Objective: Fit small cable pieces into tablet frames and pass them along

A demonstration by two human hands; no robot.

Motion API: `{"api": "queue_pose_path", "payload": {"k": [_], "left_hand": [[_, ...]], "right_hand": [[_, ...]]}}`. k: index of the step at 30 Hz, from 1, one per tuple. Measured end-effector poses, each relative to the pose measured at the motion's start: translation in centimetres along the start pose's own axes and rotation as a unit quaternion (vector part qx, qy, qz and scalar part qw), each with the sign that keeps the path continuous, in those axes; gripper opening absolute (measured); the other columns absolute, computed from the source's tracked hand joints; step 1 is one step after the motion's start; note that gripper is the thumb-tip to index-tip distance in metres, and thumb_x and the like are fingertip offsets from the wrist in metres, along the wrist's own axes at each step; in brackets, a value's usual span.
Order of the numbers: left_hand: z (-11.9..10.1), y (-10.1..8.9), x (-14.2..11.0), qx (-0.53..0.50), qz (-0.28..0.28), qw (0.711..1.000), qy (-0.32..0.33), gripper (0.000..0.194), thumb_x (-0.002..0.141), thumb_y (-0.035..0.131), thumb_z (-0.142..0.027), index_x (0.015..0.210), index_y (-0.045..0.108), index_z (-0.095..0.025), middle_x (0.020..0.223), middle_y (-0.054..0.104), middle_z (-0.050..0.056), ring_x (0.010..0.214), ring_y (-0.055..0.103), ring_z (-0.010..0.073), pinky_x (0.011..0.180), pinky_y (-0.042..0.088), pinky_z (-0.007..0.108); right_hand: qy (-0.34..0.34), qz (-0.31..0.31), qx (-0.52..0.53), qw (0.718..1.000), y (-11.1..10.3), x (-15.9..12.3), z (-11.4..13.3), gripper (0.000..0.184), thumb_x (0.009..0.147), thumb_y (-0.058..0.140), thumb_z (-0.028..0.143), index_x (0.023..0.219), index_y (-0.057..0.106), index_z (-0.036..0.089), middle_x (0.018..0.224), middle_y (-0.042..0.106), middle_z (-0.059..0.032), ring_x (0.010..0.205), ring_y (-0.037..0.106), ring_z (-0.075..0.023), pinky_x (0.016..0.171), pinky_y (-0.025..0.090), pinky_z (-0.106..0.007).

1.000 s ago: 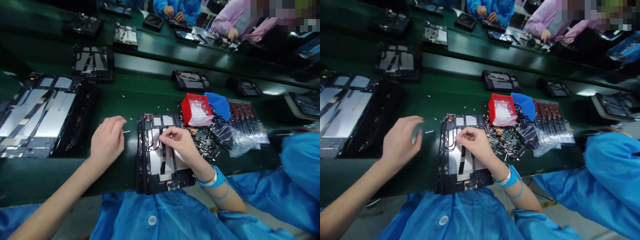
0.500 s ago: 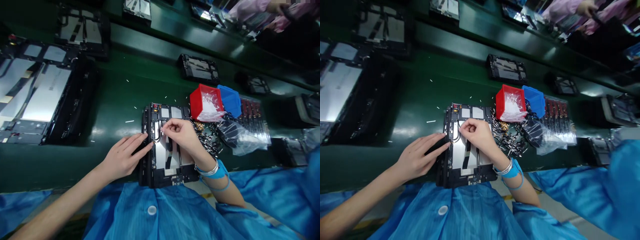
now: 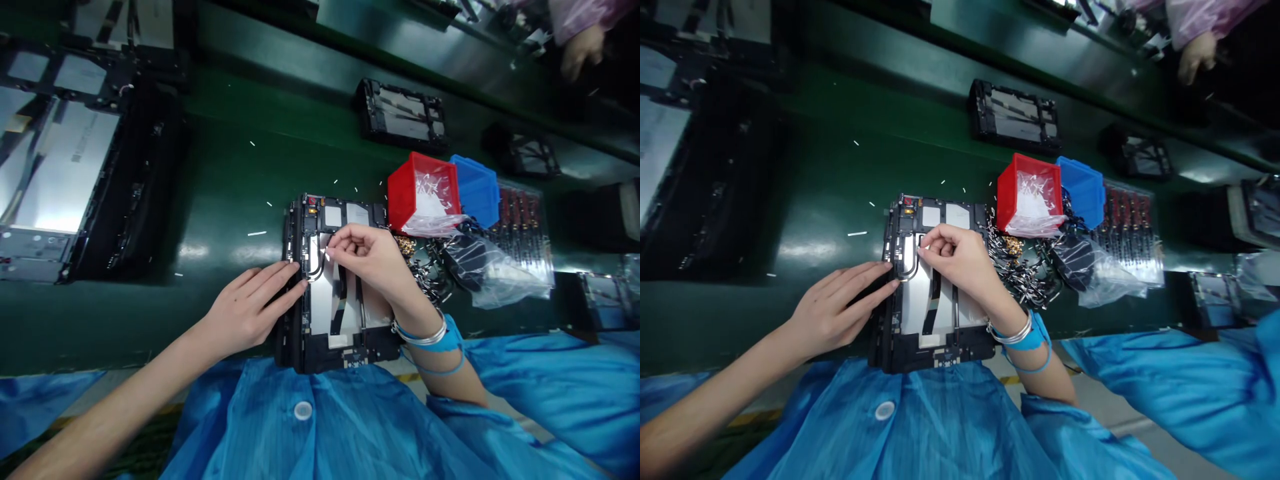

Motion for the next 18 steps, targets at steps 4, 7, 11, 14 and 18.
{"api": "queue_pose_path", "payload": {"k": [4,7,11,14,18], "left_hand": [[0.0,-0.2,0.2,0.017,0.010,1.000,0.007,0.042,0.085,0.046,-0.004,0.125,0.055,-0.013,0.124,0.064,0.017,0.113,0.062,0.0274,0.082,0.052,0.036],[-0.1,-0.4,0.3,0.023,0.008,1.000,0.016,0.040,0.084,0.047,-0.004,0.123,0.056,-0.010,0.124,0.064,0.019,0.112,0.063,0.0288,0.081,0.051,0.036],[-0.2,-0.5,0.8,0.005,0.015,1.000,0.025,0.039,0.088,0.046,-0.010,0.125,0.056,-0.010,0.128,0.061,0.018,0.118,0.059,0.0292,0.087,0.050,0.038],[-0.1,-0.4,1.3,-0.029,0.028,0.999,0.033,0.040,0.090,0.046,-0.016,0.129,0.055,-0.012,0.132,0.059,0.017,0.122,0.056,0.0300,0.094,0.047,0.041],[0.1,-0.3,1.5,-0.072,0.034,0.996,0.027,0.043,0.091,0.049,-0.018,0.133,0.053,-0.014,0.133,0.058,0.015,0.124,0.055,0.0297,0.100,0.044,0.042]], "right_hand": [[-0.003,0.015,0.027,1.000,-0.3,0.6,0.1,0.014,0.076,0.065,0.026,0.084,0.065,0.016,0.059,0.059,0.0031,0.053,0.052,-0.0082,0.052,0.040,-0.024],[-0.009,0.018,0.022,1.000,-0.5,1.1,0.2,0.013,0.075,0.066,0.027,0.081,0.065,0.015,0.056,0.059,0.0032,0.051,0.054,-0.0086,0.050,0.041,-0.023],[-0.009,0.011,0.019,1.000,-0.3,1.5,0.3,0.016,0.073,0.070,0.030,0.072,0.063,0.015,0.054,0.060,0.0025,0.047,0.053,-0.0078,0.047,0.040,-0.023],[-0.002,0.009,0.027,1.000,-0.2,1.6,0.2,0.022,0.071,0.073,0.035,0.071,0.062,0.016,0.056,0.059,0.0025,0.047,0.053,-0.0077,0.046,0.040,-0.023],[-0.001,0.009,0.033,0.999,-0.1,1.7,0.1,0.023,0.071,0.074,0.035,0.072,0.062,0.015,0.056,0.059,0.0019,0.049,0.054,-0.0087,0.048,0.041,-0.023]]}}
Point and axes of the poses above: each hand's wrist, its own x-axis towards the middle knuckle, its own y-axis out of the palm, z = x × y, the point moved 3 cm from there along x, towards the middle knuckle
